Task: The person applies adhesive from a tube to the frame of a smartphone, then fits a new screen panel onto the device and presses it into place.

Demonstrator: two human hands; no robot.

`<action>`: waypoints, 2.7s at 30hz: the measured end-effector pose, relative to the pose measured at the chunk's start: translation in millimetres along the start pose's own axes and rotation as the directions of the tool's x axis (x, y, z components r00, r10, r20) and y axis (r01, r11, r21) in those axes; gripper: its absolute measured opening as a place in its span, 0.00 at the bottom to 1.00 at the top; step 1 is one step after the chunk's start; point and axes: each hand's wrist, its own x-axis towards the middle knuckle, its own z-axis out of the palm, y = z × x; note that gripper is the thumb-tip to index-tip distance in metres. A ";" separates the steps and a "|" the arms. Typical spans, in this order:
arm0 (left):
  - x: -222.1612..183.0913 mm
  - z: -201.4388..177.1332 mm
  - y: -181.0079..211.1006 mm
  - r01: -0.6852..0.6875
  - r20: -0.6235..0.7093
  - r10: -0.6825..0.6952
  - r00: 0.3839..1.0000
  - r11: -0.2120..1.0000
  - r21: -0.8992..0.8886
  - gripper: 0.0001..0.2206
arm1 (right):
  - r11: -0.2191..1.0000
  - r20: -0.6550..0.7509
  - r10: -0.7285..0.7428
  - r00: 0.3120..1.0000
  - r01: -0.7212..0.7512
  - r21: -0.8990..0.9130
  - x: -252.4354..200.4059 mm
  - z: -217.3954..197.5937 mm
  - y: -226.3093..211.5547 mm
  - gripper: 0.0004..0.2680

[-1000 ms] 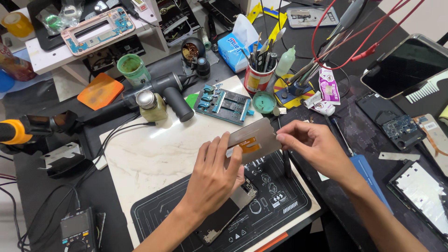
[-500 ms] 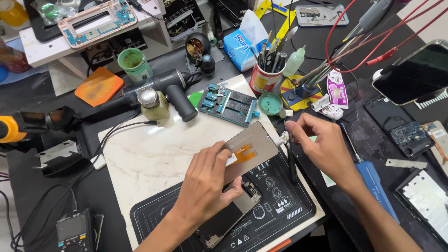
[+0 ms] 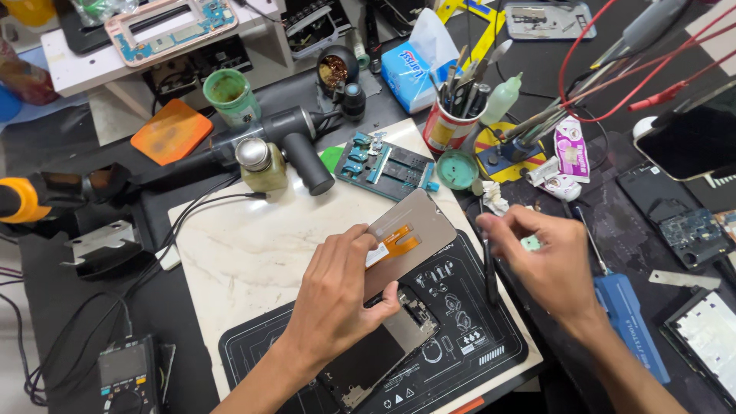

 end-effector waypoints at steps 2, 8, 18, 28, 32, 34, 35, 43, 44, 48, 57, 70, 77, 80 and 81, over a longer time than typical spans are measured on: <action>-2.9 0.6 0.4 -0.031 -0.002 0.031 1.000 0.998 0.046 0.29 | 0.955 0.079 -0.237 0.968 0.217 0.203 -5.8 8.6 -5.7 0.16; -11.3 10.7 9.9 -0.170 -0.039 0.179 0.983 0.971 0.170 0.29 | 0.755 -0.164 -0.648 0.743 0.655 -0.014 -36.3 52.3 -28.9 0.37; -4.8 -3.9 19.8 -0.084 -0.028 0.084 0.996 0.996 0.009 0.33 | 0.704 0.289 -0.169 0.942 -0.089 0.704 -5.7 35.7 4.9 0.16; 3.4 -2.6 -11.6 0.669 0.677 -0.100 0.729 0.314 -0.674 0.21 | 0.713 0.303 -0.189 0.934 -0.082 0.696 -0.6 38.2 17.3 0.12; -0.4 5.7 -24.8 0.680 0.676 -0.150 0.722 0.335 -0.652 0.16 | 0.832 0.037 -0.263 0.964 0.207 0.515 -1.0 41.2 19.3 0.08; -1.8 6.3 -31.4 0.680 0.662 -0.169 0.730 0.273 -0.680 0.15 | 0.917 -0.128 -0.306 0.944 0.328 0.229 -4.8 34.3 22.4 0.06; -2.0 4.7 -34.6 0.681 0.657 -0.182 0.732 0.225 -0.696 0.15 | 0.943 -0.175 -0.314 0.933 0.327 0.055 -9.3 28.7 24.0 0.05; -2.0 1.6 -44.7 0.635 0.615 -0.160 0.772 0.141 -0.760 0.13 | 0.201 0.265 -0.935 0.237 0.967 -0.156 -54.7 26.6 27.5 0.18; -1.9 0.9 -44.5 0.637 0.620 -0.150 0.770 0.150 -0.756 0.13 | 0.177 0.308 -0.924 0.226 0.968 -0.177 -52.5 25.7 25.1 0.20; -3.3 -3.4 -37.1 0.678 0.656 -0.172 0.735 0.172 -0.715 0.13 | 0.543 0.125 -0.763 0.635 0.733 -0.410 -35.2 6.5 10.1 0.25; -0.5 -7.2 -26.3 0.683 0.645 -0.223 0.731 0.212 -0.699 0.13 | 0.417 0.126 -0.850 0.512 0.799 -0.434 -41.9 16.7 20.7 0.23; 1.7 -15.0 -23.0 0.632 0.569 -0.285 0.771 0.233 -0.739 0.11 | 0.973 -0.025 -0.143 0.989 0.136 -0.188 -24.5 27.3 32.2 0.13; 0.5 -9.8 -29.1 0.618 0.576 -0.348 0.740 0.013 -0.786 0.09 | 0.909 -0.102 -0.316 0.943 0.270 -0.319 -31.3 0.4 33.1 0.12; -2.4 -8.2 -30.8 0.618 0.562 -0.367 0.741 0.046 -0.785 0.09 | 0.943 -0.120 -0.285 0.951 0.256 -0.213 -47.8 -6.4 21.6 0.10; -2.9 -7.3 -31.0 0.618 0.556 -0.373 0.743 0.060 -0.784 0.09 | 0.958 -0.117 -0.257 0.959 0.237 -0.161 -54.0 -5.8 18.4 0.10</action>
